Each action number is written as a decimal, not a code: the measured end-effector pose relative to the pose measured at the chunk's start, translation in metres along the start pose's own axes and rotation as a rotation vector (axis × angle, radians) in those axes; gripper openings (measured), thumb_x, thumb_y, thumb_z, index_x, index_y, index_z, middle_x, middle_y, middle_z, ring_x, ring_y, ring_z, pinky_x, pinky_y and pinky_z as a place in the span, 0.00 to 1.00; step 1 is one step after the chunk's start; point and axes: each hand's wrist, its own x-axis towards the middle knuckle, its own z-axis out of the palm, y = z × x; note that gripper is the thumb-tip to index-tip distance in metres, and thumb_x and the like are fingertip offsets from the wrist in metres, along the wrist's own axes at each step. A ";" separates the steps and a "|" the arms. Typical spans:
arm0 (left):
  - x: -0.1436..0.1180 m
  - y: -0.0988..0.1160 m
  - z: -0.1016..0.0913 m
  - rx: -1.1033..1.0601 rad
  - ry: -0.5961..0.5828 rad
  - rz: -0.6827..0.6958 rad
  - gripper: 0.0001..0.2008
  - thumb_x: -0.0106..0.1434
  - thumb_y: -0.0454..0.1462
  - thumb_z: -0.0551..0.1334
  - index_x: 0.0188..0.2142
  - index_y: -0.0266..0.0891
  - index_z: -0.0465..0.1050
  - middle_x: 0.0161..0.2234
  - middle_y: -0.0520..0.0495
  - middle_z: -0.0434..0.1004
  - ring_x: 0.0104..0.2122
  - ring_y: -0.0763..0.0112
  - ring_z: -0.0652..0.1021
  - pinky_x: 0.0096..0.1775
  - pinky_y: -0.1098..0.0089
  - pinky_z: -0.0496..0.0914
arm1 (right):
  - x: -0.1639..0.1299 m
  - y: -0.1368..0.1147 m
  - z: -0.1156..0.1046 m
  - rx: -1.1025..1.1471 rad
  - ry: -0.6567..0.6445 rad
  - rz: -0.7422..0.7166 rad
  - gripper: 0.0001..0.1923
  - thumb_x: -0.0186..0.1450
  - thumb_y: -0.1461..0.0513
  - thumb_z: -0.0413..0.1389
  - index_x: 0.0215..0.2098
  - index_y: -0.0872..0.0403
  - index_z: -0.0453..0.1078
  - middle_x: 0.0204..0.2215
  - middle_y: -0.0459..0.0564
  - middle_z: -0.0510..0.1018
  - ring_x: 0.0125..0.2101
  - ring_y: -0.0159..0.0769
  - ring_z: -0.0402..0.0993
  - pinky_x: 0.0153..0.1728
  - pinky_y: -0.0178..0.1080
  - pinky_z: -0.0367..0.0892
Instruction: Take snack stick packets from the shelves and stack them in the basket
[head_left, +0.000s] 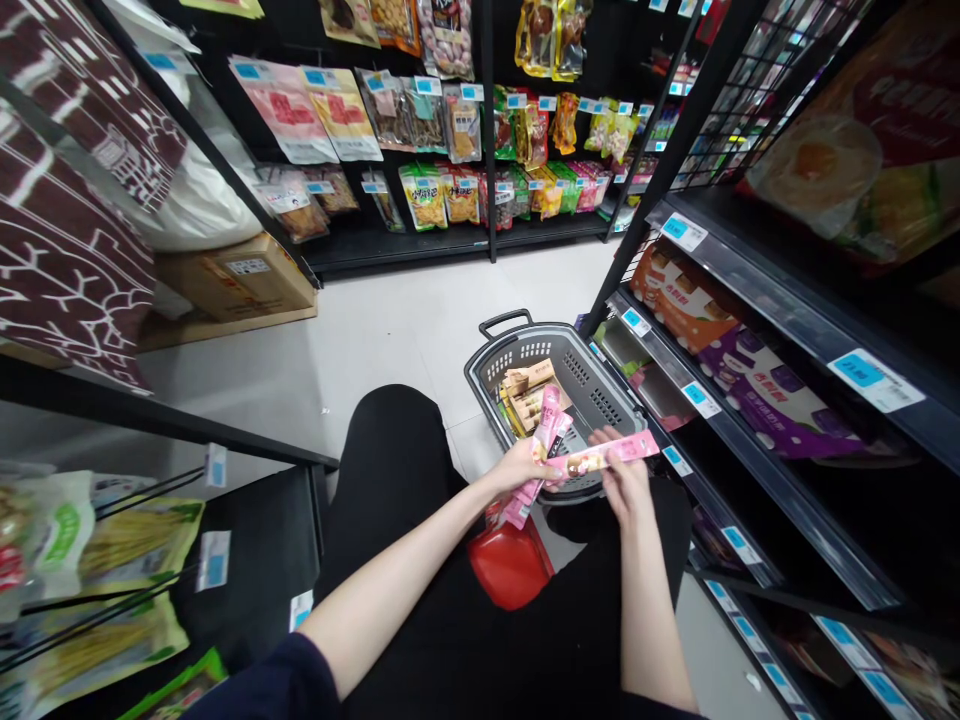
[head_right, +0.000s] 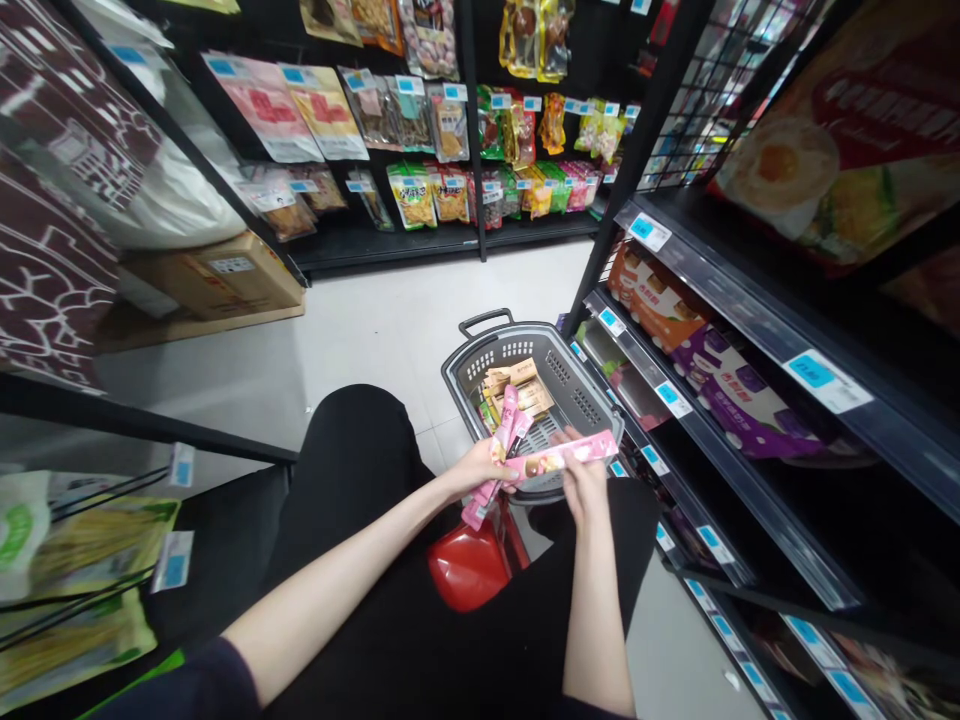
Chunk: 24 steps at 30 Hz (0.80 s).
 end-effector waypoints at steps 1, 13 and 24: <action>0.001 0.001 0.000 0.005 0.015 0.022 0.22 0.41 0.39 0.70 0.36 0.32 0.69 0.25 0.49 0.75 0.25 0.67 0.75 0.31 0.65 0.71 | -0.002 0.008 0.007 -0.043 -0.038 0.049 0.25 0.42 0.61 0.67 0.39 0.57 0.70 0.36 0.54 0.78 0.39 0.41 0.74 0.44 0.46 0.66; -0.001 0.005 -0.007 0.000 0.030 0.073 0.23 0.42 0.38 0.70 0.37 0.33 0.66 0.23 0.49 0.75 0.22 0.64 0.76 0.28 0.62 0.72 | 0.016 0.002 -0.005 0.006 0.338 -0.098 0.17 0.41 0.58 0.67 0.25 0.59 0.71 0.23 0.48 0.77 0.25 0.33 0.74 0.30 0.38 0.73; -0.001 0.005 -0.003 -0.145 0.030 -0.033 0.23 0.46 0.42 0.69 0.38 0.32 0.65 0.26 0.44 0.77 0.28 0.61 0.78 0.29 0.63 0.73 | 0.014 -0.014 -0.039 0.049 0.372 -0.295 0.15 0.45 0.60 0.65 0.29 0.56 0.69 0.27 0.47 0.77 0.31 0.33 0.74 0.38 0.42 0.70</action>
